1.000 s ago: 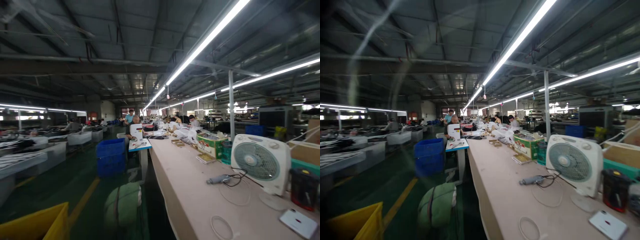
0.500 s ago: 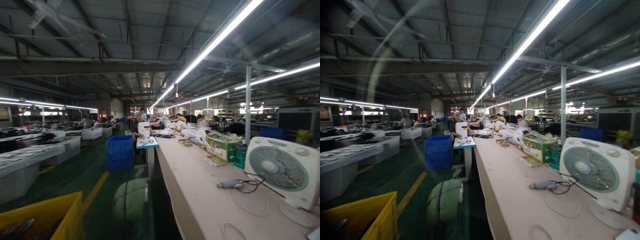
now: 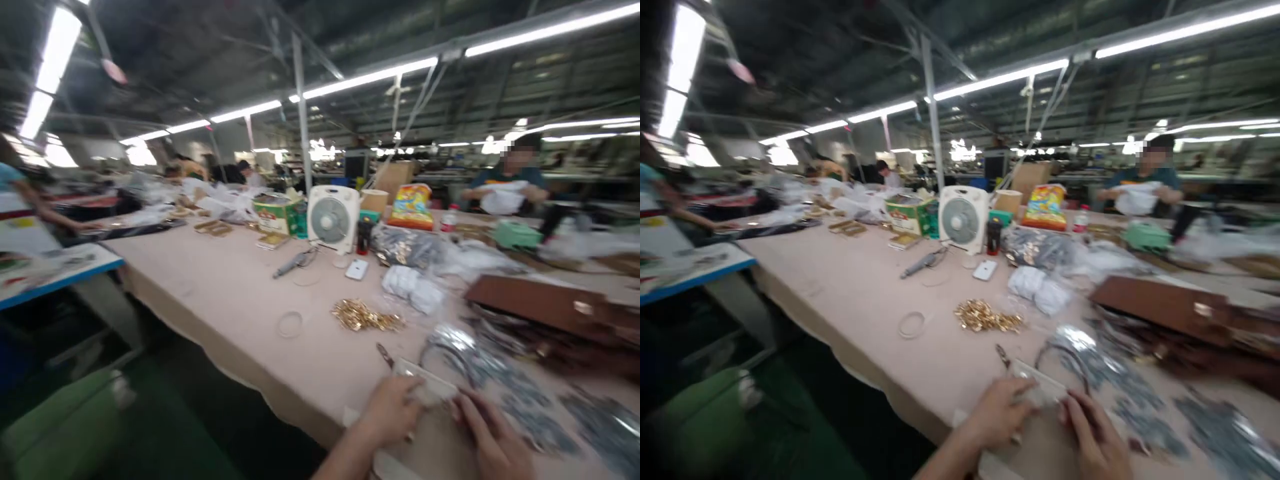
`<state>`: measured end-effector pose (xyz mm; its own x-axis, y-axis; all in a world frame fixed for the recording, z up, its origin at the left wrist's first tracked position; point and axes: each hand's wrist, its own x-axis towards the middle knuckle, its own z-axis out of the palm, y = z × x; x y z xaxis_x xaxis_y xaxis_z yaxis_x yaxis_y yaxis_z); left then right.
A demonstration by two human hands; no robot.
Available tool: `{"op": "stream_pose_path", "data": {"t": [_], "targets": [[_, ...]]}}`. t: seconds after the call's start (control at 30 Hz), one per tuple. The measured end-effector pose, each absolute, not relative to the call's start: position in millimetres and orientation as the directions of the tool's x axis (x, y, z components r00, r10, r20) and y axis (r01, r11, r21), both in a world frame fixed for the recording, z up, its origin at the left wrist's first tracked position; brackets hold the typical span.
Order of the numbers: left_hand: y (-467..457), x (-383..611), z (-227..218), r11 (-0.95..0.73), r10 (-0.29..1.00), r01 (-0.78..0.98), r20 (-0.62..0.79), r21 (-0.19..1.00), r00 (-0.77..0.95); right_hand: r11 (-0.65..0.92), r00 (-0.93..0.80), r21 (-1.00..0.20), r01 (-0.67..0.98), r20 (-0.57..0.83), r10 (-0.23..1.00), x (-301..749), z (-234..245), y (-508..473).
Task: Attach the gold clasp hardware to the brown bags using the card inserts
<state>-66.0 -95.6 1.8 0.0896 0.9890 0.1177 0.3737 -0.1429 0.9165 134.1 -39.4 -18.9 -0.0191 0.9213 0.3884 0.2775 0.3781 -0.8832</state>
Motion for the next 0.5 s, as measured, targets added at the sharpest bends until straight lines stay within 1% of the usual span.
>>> {"op": "stream_pose_path", "data": {"t": [0.03, 0.1, 0.17, 0.23, 0.33, 0.43, 0.5], "targets": [[-92, -58, -6, -0.065, 0.996, 0.321, 0.041, 0.945, 0.08, 0.328, -0.019, -0.91, 0.254, 0.334, 0.942, 142, -22, -42], [-86, -55, -16, 0.049, 0.997, 0.225, -0.06, 0.973, 0.043, 0.267, -0.061, -0.954, 0.134, 0.261, 0.963, 145, -28, -43], [-81, -61, -22, 0.072, 0.994, 0.139, -0.082, 0.988, 0.068, 0.253, -0.088, -0.965, 0.074, 0.246, 0.965, 139, -33, -41], [-80, -67, -23, 0.062, 0.993, 0.098, -0.071, 0.993, 0.091, 0.264, -0.119, -0.961, 0.087, 0.253, 0.96, 133, -35, -42], [-83, -68, -24, 0.042, 0.994, 0.07, -0.049, 0.997, 0.099, 0.354, -0.19, -0.922, 0.154, 0.324, 0.927, 127, -34, -46], [-85, -65, -24, 0.031, 0.992, 0.062, -0.038, 0.998, 0.119, 0.506, -0.281, -0.834, 0.221, 0.442, 0.852, 124, -30, -50], [-85, -65, -24, 0.027, 0.989, 0.079, -0.038, 0.997, 0.14, 0.561, -0.341, -0.789, 0.25, 0.47, 0.814, 123, -29, -50]]}}
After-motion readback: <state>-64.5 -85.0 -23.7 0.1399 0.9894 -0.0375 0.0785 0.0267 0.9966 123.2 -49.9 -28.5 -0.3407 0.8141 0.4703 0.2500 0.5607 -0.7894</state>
